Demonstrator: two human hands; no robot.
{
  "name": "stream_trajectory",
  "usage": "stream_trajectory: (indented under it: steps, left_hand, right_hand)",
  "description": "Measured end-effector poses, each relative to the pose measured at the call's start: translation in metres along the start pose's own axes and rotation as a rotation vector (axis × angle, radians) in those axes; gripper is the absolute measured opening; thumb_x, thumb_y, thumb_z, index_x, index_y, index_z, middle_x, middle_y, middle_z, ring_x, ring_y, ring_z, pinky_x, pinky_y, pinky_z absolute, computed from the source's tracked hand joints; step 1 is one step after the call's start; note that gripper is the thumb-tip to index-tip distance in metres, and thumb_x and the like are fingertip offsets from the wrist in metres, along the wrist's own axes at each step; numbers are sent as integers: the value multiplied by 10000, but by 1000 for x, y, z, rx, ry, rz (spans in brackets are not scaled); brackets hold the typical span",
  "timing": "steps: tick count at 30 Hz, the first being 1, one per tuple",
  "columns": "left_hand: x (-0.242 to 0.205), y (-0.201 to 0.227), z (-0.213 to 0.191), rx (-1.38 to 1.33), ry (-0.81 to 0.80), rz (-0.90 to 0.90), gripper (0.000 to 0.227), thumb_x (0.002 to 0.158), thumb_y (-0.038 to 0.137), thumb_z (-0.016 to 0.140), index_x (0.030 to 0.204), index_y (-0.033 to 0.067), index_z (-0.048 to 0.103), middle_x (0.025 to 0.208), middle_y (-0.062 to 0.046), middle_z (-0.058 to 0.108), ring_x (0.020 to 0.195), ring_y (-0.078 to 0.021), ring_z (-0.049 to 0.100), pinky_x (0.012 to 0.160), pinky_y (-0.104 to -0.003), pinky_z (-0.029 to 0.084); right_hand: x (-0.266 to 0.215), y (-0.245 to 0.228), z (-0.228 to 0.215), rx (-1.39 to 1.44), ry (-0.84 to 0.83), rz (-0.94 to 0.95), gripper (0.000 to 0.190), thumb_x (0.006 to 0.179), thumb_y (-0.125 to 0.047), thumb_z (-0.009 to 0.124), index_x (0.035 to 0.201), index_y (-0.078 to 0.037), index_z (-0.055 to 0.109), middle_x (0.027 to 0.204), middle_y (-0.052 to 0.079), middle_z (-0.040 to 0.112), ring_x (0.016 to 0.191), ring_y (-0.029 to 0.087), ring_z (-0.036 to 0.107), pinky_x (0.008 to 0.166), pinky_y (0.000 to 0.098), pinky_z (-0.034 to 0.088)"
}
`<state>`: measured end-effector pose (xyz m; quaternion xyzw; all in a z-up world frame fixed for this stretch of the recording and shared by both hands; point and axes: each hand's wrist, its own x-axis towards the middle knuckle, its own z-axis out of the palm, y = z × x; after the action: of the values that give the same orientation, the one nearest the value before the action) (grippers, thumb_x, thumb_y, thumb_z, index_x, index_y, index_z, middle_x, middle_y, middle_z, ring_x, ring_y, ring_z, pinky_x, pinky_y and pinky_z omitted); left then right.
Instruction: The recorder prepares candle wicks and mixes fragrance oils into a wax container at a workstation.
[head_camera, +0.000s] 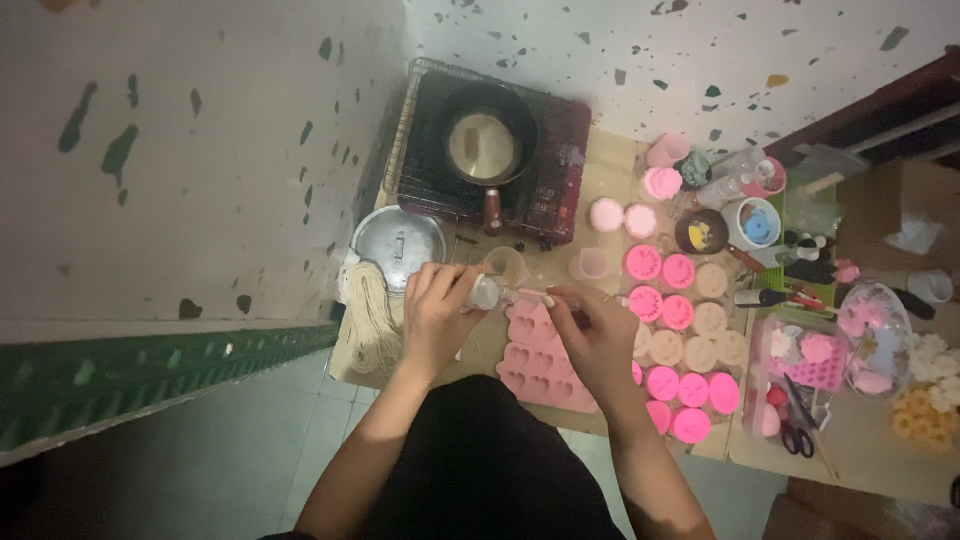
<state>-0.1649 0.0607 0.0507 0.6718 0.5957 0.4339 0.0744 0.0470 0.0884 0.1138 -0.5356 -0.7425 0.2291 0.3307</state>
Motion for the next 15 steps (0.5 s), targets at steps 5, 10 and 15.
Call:
stream_trajectory:
  steps: [5, 10, 15]
  left_hand:
    - [-2, -10, 8, -4, 15, -12, 566, 598, 159, 901, 1132, 107, 721, 1071, -22, 659, 1025, -246, 601, 868, -406, 443]
    - [-13, -46, 25, 24, 10, -55, 629, 556, 153, 905, 1156, 104, 724, 1083, -29, 663, 1052, -254, 603, 891, -403, 451]
    - [-19, -60, 22, 72, 23, -139, 632, 547, 125, 909, 1152, 100, 726, 1093, -51, 665, 1055, -282, 598, 902, -416, 463]
  right_hand:
    - [-3, 9, 3, 68, 16, 18, 131, 943, -170, 735, 1008, -59, 763, 827, 45, 739, 633, 94, 662, 598, 242, 520]
    - [-20, 66, 2, 394, 60, 231, 179, 986, -130, 627, 1062, -15, 741, 842, -8, 689, 760, 44, 628, 682, 217, 518]
    - [-31, 129, 14, 558, 225, 421, 215, 1049, -136, 611, 900, -4, 693, 763, -8, 616, 676, 64, 539, 610, 229, 431]
